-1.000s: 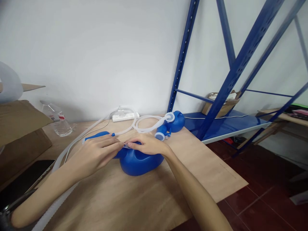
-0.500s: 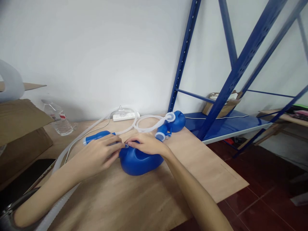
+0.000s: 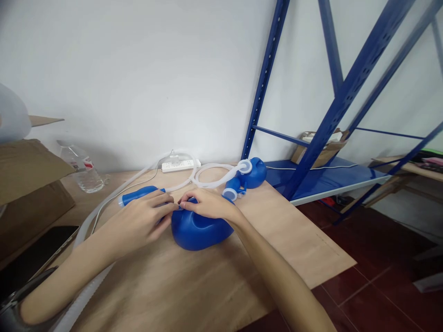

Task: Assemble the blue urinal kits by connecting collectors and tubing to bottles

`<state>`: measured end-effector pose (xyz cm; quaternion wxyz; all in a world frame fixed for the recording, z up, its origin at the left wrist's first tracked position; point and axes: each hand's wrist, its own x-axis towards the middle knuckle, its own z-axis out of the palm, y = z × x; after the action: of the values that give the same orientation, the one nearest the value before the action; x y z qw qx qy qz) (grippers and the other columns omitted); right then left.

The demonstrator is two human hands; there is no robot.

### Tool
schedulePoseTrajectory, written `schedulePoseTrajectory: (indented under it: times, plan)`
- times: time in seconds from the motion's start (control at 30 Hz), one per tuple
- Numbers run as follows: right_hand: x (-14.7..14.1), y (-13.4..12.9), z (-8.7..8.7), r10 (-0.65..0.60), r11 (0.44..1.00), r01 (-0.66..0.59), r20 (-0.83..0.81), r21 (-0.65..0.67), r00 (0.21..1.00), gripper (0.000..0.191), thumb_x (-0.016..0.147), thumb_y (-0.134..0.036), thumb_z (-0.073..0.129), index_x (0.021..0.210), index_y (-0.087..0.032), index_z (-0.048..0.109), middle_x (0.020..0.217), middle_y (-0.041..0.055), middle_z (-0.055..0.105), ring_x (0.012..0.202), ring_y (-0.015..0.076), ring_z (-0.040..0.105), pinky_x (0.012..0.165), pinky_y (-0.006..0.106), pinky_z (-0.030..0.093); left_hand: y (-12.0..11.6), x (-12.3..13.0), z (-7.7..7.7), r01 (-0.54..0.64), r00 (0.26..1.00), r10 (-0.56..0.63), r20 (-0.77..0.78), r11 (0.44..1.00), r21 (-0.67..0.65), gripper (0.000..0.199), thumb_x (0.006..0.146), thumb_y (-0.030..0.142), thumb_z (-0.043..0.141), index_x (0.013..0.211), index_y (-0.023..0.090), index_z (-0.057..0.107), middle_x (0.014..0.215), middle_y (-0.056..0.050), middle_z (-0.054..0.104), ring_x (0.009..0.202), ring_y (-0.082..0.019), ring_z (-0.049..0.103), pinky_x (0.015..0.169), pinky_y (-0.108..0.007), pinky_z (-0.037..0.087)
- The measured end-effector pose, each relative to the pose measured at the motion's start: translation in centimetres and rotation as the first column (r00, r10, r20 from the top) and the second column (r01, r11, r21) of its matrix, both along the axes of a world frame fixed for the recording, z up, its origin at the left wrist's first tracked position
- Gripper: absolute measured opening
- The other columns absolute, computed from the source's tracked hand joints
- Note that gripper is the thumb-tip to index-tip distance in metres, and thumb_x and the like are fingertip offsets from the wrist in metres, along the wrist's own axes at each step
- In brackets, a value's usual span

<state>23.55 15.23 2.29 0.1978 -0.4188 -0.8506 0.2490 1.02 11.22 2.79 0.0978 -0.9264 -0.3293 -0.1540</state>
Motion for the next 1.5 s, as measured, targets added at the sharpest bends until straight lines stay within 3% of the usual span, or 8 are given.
schedulePoseTrajectory:
  times: [0.13,0.3,0.47,0.6,1.07,1.23,1.5]
  plan:
    - [0.0,0.1,0.1,0.011,1.000,-0.011,0.010,-0.015,1.000,0.018,0.101,-0.035,0.061,0.098,-0.024,0.076,0.120,0.0004,0.079,0.111,0.0240,0.072,0.097,0.036,0.052,0.0,0.1,0.2,0.008,1.000,-0.007,0.019,1.000,-0.014,0.023,0.098,0.015,0.051,0.102,0.019,0.074,0.097,-0.009,0.072,0.096,-0.026,0.068,0.088,-0.041,0.057]
    - [-0.1,0.1,0.4,-0.057,0.997,0.057,0.021,-0.046,0.998,0.015,0.098,-0.036,0.066,0.099,-0.025,0.076,0.114,0.0009,0.080,0.107,0.0238,0.073,0.093,0.035,0.053,0.1,0.0,0.2,0.045,0.997,-0.040,0.062,0.997,-0.069,0.024,0.099,0.016,0.051,0.104,0.019,0.074,0.102,-0.009,0.074,0.097,-0.027,0.068,0.092,-0.044,0.056]
    - [-0.2,0.3,0.7,-0.049,0.994,0.052,0.027,-0.095,0.998,0.019,0.097,-0.039,0.066,0.096,-0.023,0.077,0.112,0.0013,0.080,0.107,0.0235,0.073,0.094,0.033,0.052,0.6,-0.2,-0.1,0.085,0.985,-0.048,0.169,0.971,-0.223,0.028,0.095,0.016,0.058,0.119,0.022,0.070,0.116,-0.008,0.075,0.106,-0.025,0.069,0.096,-0.041,0.055]
    - [-0.1,0.5,0.9,-0.037,0.987,0.037,0.004,-0.157,0.999,0.017,0.095,-0.037,0.068,0.095,-0.022,0.076,0.112,0.0016,0.081,0.107,0.0234,0.073,0.094,0.032,0.052,1.3,-0.6,-0.2,0.064,0.983,-0.007,0.181,0.948,-0.311,0.027,0.093,0.021,0.064,0.119,0.024,0.070,0.119,-0.005,0.075,0.109,-0.024,0.070,0.097,-0.038,0.055]
    - [-0.1,1.7,0.0,0.042,0.971,-0.069,-0.120,-0.227,0.992,0.014,0.090,-0.033,0.070,0.083,-0.021,0.074,0.106,0.0030,0.081,0.106,0.0236,0.073,0.098,0.034,0.052,1.7,-0.9,0.0,0.037,0.990,0.004,0.140,0.956,-0.290,0.023,0.092,0.028,0.071,0.115,0.025,0.073,0.112,-0.004,0.079,0.096,-0.024,0.074,0.084,-0.034,0.053]
    - [-0.4,1.6,0.4,0.035,0.976,-0.051,-0.081,-0.212,0.996,0.014,0.090,-0.029,0.068,0.081,-0.020,0.072,0.103,0.0035,0.081,0.101,0.0227,0.073,0.094,0.033,0.053,1.7,-0.8,-0.1,0.076,0.987,-0.035,0.154,0.961,-0.266,0.019,0.092,0.026,0.071,0.111,0.024,0.073,0.102,-0.003,0.078,0.088,-0.023,0.073,0.080,-0.032,0.051]
    - [-1.4,1.2,1.6,-0.016,0.986,0.040,0.141,-0.163,0.990,0.008,0.093,-0.022,0.066,0.090,-0.021,0.073,0.103,0.0041,0.081,0.097,0.0223,0.073,0.081,0.031,0.054,1.9,-0.8,-0.5,0.063,0.990,-0.029,0.140,0.967,-0.247,0.018,0.091,0.026,0.073,0.109,0.024,0.072,0.101,-0.003,0.077,0.088,-0.023,0.072,0.079,-0.034,0.050]
